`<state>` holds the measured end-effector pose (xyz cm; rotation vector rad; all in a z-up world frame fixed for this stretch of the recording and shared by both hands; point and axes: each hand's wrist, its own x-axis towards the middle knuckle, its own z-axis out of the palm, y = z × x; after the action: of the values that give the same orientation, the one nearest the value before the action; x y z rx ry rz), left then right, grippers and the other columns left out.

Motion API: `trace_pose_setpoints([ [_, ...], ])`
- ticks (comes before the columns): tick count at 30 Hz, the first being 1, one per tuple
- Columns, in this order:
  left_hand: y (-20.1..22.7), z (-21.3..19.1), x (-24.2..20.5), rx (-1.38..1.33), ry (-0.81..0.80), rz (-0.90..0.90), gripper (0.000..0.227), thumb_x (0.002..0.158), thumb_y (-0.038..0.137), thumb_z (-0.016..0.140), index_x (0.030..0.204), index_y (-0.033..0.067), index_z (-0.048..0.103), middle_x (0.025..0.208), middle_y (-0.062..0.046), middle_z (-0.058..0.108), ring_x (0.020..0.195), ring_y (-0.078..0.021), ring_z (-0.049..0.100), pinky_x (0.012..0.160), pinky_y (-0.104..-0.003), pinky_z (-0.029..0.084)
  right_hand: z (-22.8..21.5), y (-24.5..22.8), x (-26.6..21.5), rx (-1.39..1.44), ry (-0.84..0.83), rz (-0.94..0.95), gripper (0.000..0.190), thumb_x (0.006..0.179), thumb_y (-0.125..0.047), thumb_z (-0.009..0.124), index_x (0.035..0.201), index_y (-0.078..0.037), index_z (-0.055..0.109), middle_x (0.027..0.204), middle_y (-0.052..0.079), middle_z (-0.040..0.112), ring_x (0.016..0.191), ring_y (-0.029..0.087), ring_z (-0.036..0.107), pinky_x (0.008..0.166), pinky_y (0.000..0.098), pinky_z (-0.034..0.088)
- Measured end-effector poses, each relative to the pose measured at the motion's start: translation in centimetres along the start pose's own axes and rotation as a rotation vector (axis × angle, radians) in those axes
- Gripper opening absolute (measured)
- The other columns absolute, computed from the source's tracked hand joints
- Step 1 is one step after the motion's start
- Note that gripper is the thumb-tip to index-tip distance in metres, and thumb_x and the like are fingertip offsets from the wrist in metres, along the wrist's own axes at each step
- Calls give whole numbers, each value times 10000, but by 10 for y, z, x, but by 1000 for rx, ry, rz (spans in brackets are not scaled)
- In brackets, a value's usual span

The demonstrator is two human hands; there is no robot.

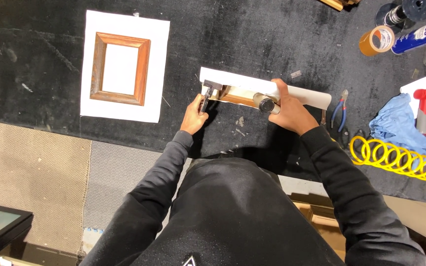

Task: The person assembles a wooden picture frame by clamping a white mat board to the frame and using a pneumatic nail gun to fasten the corners. The person repeatedly repositions the clamp and fires the nail gun along the frame edges to secure the mat board.

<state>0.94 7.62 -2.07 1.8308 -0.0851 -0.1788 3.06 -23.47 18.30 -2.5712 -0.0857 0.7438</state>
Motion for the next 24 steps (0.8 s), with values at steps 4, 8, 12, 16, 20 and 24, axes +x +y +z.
trace_pose_setpoints([
  [4,0,2,-1,-11,10,1,369,678,-31,560,1014,122,540,762,-105,541,725,-230,552,695,-375,473,1,2,0,9,7,-10,883,792,-201,602,1523,-326,122,988,242,694,1055,481,678,992,577,515],
  [8,17,4,-6,-49,-11,-17,383,661,-17,548,1023,109,539,809,-101,553,784,-239,559,724,-395,485,0,1,-1,7,21,-27,868,801,-185,604,1522,-309,138,964,249,693,1039,485,682,990,592,514],
  [12,36,4,-8,-38,27,-26,312,668,4,547,964,103,544,744,-107,549,724,-264,575,716,-411,496,1,4,1,6,28,-32,876,802,-178,606,1524,-322,129,966,266,691,1035,492,679,1005,592,504],
  [16,9,14,-6,40,119,-28,230,685,-30,541,878,95,550,663,-127,580,655,-297,605,663,-391,503,3,7,2,9,30,-38,886,802,-178,609,1530,-321,123,976,263,690,1038,490,677,1001,593,509],
  [20,9,5,-3,186,167,-3,168,690,1,545,820,106,539,615,-153,584,612,-370,614,615,-420,495,-3,-3,-4,5,42,-41,881,811,-163,602,1540,-310,129,982,261,692,1046,486,679,1011,589,500],
  [24,19,-4,-5,245,160,-42,111,707,46,555,767,129,510,594,-140,596,621,-400,633,621,-438,507,-9,-32,-27,79,97,-65,919,778,-110,594,1574,-203,144,988,290,700,1016,513,677,932,618,532],
])
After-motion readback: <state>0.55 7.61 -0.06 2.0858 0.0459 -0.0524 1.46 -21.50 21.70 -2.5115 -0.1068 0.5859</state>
